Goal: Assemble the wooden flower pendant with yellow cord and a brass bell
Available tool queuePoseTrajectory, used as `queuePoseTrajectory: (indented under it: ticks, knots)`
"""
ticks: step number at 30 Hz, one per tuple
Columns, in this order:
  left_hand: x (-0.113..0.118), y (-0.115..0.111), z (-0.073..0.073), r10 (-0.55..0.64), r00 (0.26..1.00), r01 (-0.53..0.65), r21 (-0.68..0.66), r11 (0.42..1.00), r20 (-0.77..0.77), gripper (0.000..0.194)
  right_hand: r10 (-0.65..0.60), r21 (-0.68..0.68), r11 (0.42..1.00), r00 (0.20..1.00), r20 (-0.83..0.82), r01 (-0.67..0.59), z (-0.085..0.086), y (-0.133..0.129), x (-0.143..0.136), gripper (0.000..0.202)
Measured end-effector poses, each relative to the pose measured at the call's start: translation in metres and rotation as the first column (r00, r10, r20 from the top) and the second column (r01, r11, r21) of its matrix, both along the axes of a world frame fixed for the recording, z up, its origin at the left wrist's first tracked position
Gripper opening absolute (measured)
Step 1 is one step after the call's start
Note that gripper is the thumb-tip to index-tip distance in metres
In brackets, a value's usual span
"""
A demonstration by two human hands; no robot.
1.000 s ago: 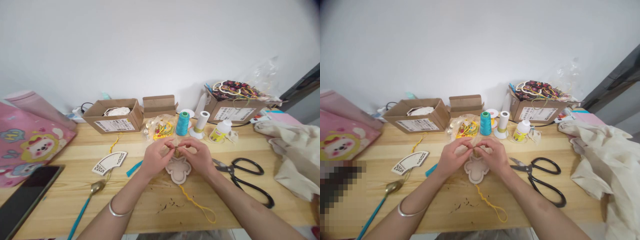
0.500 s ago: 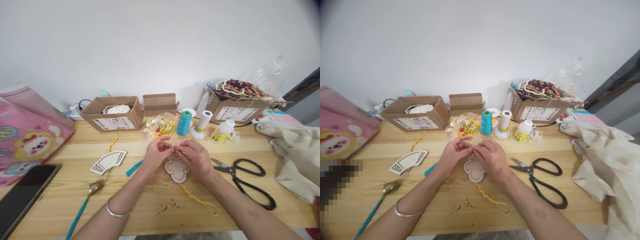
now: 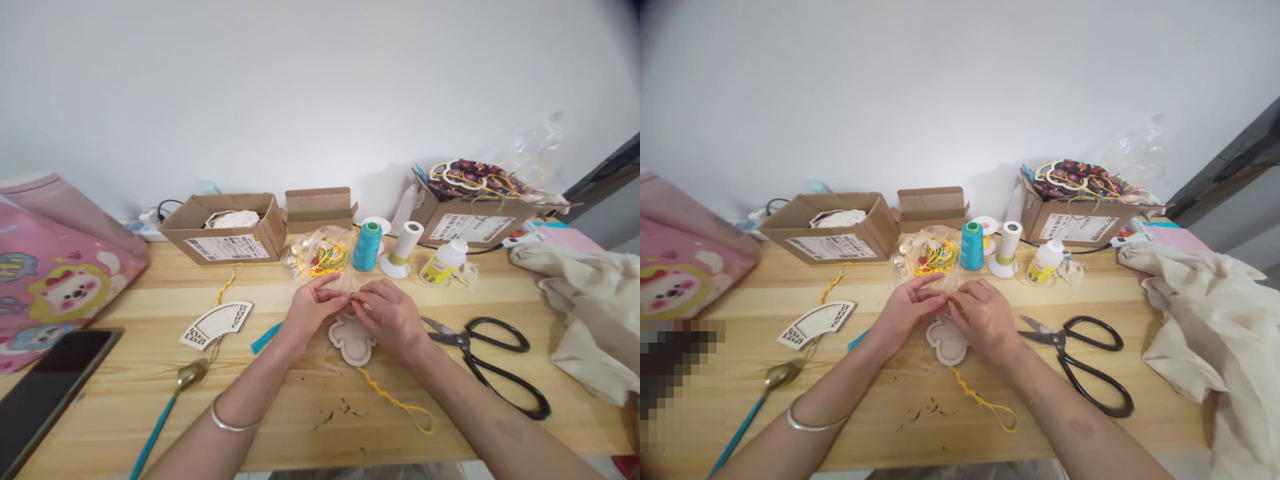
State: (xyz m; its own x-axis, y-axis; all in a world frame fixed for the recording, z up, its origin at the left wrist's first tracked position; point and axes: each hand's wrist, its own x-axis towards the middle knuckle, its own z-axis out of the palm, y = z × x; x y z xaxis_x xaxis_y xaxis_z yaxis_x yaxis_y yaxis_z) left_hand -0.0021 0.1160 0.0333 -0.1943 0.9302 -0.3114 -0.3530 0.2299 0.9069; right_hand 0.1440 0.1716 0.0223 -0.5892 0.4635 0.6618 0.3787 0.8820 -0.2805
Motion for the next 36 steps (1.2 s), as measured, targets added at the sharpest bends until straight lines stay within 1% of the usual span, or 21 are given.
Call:
queuePoseTrajectory:
  ticks: [4,6,7,9,11,13,16,18,20,22,26,28,30,33,36]
  knots:
    - [0.0018,0.0005,-0.0002,-0.002,0.999,0.003,0.009,1.0,-0.038,0.056,-0.025,0.013,1.0,1.0,0.011,0.025,-0.0004,-0.0016,-0.0008,0.014]
    - [0.003,0.0007,-0.0011,-0.005,0.998,0.007,0.024,1.0,-0.061,0.053,-0.032,-0.007,0.999,0.999,-0.005,0.032,-0.0009,-0.0017,-0.0012,0.015]
    - [0.0035,0.0008,-0.0019,-0.01,0.997,0.012,0.034,0.999,-0.073,0.051,-0.035,-0.037,0.999,0.999,-0.023,0.034,-0.0013,-0.0014,-0.0014,0.015]
    - [0.0039,0.0008,-0.0038,-0.02,0.995,0.026,0.058,0.998,-0.102,0.047,-0.036,-0.147,0.989,0.997,-0.063,0.027,-0.0024,0.0001,-0.0019,0.015]
    - [0.0037,0.0008,-0.0056,-0.022,0.991,0.033,0.082,0.996,-0.135,0.043,-0.025,-0.287,0.958,0.995,-0.095,-0.004,-0.0036,0.0022,-0.0023,0.014]
    - [0.003,0.0007,-0.0068,-0.02,0.986,0.038,0.101,0.994,-0.167,0.04,-0.005,-0.408,0.912,0.992,-0.129,-0.048,-0.0046,0.0041,-0.0025,0.014]
    - [0.002,0.0005,-0.0075,-0.016,0.979,0.041,0.122,0.992,-0.203,0.04,0.009,-0.514,0.851,0.981,-0.192,-0.108,-0.0046,0.0053,-0.0028,0.014]
    - [0.0016,0.0007,-0.0078,-0.011,0.977,0.041,0.137,0.99,-0.212,0.04,0.005,-0.547,0.827,0.975,-0.223,-0.13,-0.0034,0.0051,-0.0028,0.014]
    - [0.0014,0.001,-0.0081,-0.007,0.976,0.042,0.159,0.986,-0.217,0.039,-0.003,-0.553,0.822,0.969,-0.247,-0.138,-0.0017,0.0043,-0.0029,0.013]
    - [0.0015,0.0012,-0.0081,0.005,0.974,0.038,0.185,0.982,-0.227,0.038,-0.006,-0.536,0.832,0.964,-0.266,-0.143,-0.0004,0.0037,-0.0028,0.013]
    - [0.0027,0.0007,-0.0069,0.019,0.972,0.034,0.221,0.975,-0.233,0.038,0.02,-0.435,0.888,0.958,-0.285,-0.148,-0.0012,0.0042,-0.0016,0.013]
    - [0.0038,0.0003,-0.0069,-0.018,0.976,0.067,0.22,0.973,-0.219,0.04,0.033,-0.37,0.919,0.963,-0.269,-0.135,-0.0026,0.0051,-0.0003,0.013]
    - [0.0049,0.0003,-0.0076,-0.076,0.977,0.12,0.216,0.969,-0.199,0.043,0.041,-0.325,0.938,0.97,-0.239,-0.12,-0.0037,0.0057,0.0013,0.014]
    - [0.0056,0.0005,-0.0091,-0.13,0.975,0.166,0.205,0.965,-0.179,0.047,0.035,-0.334,0.936,0.973,-0.226,-0.111,-0.0033,0.0057,0.0029,0.014]
    - [0.0048,0.0007,-0.0095,-0.129,0.975,0.164,0.194,0.967,-0.181,0.049,0.008,-0.42,0.901,0.972,-0.234,-0.108,-0.0011,0.0054,0.0026,0.013]
